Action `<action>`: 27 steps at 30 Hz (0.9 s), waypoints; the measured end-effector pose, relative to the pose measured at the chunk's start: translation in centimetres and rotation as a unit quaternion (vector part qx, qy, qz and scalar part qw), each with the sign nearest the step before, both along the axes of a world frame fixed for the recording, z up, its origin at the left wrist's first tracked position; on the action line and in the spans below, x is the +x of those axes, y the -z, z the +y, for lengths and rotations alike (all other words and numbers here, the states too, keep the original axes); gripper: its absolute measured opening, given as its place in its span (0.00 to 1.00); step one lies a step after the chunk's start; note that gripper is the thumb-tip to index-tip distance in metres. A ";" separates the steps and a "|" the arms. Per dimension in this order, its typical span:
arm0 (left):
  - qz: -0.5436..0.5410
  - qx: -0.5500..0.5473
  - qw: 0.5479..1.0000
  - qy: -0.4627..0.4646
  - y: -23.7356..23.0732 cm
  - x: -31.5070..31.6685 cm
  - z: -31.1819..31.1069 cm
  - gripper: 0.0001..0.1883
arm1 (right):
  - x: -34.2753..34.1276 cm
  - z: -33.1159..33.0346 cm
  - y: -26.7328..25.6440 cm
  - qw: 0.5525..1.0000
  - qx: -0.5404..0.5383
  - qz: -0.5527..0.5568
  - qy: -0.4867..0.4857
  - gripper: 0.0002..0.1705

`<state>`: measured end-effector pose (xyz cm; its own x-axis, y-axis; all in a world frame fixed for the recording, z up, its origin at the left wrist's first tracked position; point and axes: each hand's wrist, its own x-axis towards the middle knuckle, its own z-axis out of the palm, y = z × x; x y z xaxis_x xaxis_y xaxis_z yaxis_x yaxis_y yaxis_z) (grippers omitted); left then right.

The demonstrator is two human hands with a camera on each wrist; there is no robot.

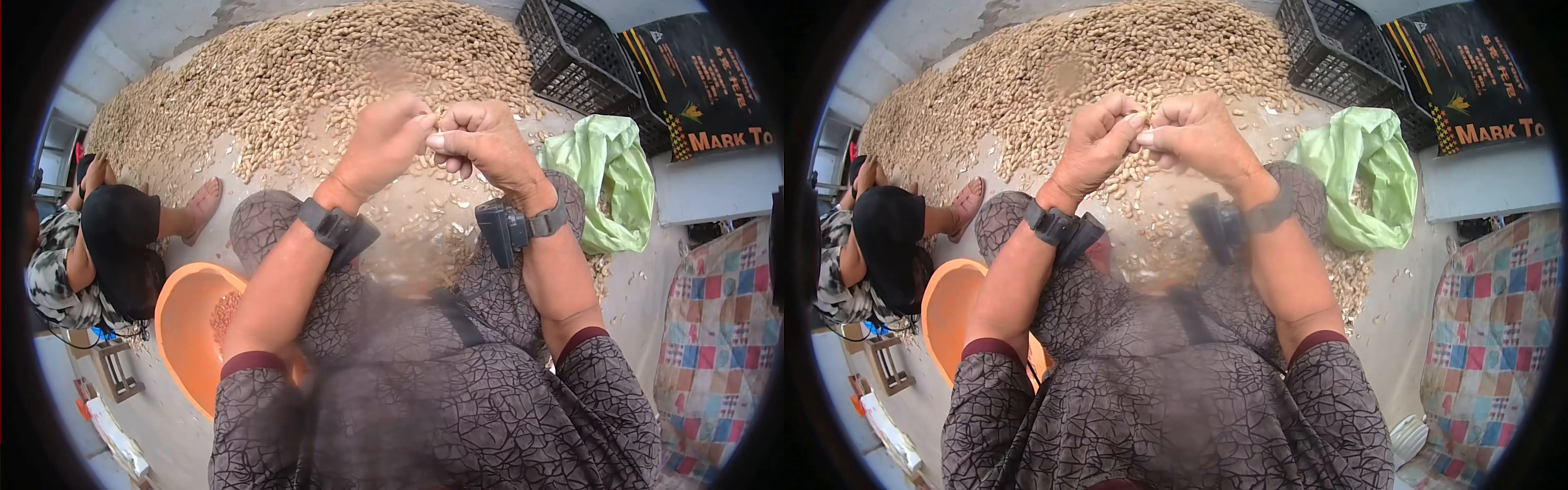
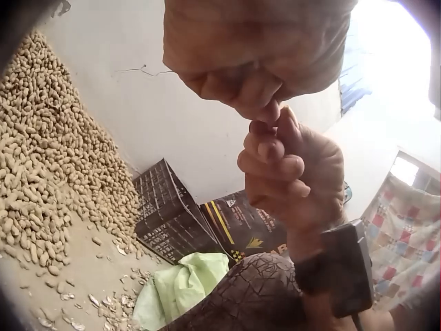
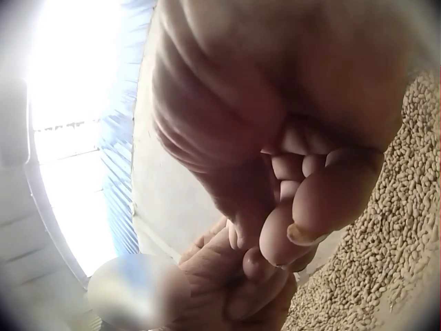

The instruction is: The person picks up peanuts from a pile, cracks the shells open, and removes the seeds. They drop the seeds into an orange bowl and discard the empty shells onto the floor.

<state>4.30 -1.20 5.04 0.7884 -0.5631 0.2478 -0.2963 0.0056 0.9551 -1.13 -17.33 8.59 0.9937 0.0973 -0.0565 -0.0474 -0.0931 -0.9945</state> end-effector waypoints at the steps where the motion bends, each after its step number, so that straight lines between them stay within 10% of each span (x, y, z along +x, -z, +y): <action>1: 0.032 -0.023 0.999 0.006 -0.2 -0.1 0.0 0.06 | 0.0 -0.1 0.1 1.000 0.000 -0.001 0.002 0.07; 10: 0.273 -0.196 0.941 0.032 -1.1 -0.2 0.6 0.06 | 0.8 -0.2 1.0 0.979 0.200 0.043 -0.019 0.06; 14: 0.091 -0.124 0.988 -0.014 -0.3 0.1 0.6 0.05 | 1.0 -0.7 1.2 0.960 0.278 0.030 -0.022 0.06; 16: 0.318 -0.182 0.930 0.022 -0.7 0.6 1.3 0.05 | 1.1 -1.0 1.1 0.953 0.303 0.017 -0.006 0.06; 19: 0.020 0.047 0.998 0.035 0.0 1.1 1.2 0.06 | 1.0 -1.2 0.8 0.964 0.265 0.012 0.010 0.05; 27: 0.313 -0.018 0.948 0.053 -1.0 0.3 1.3 0.08 | 0.2 0.4 0.1 0.999 -0.023 -0.026 0.035 0.06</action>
<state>4.57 0.14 6.00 0.7270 -0.6473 -0.2291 0.3326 0.0401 0.9422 -0.89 -16.98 8.54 0.9997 0.0250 -0.0078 -0.0043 -0.1376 -0.9905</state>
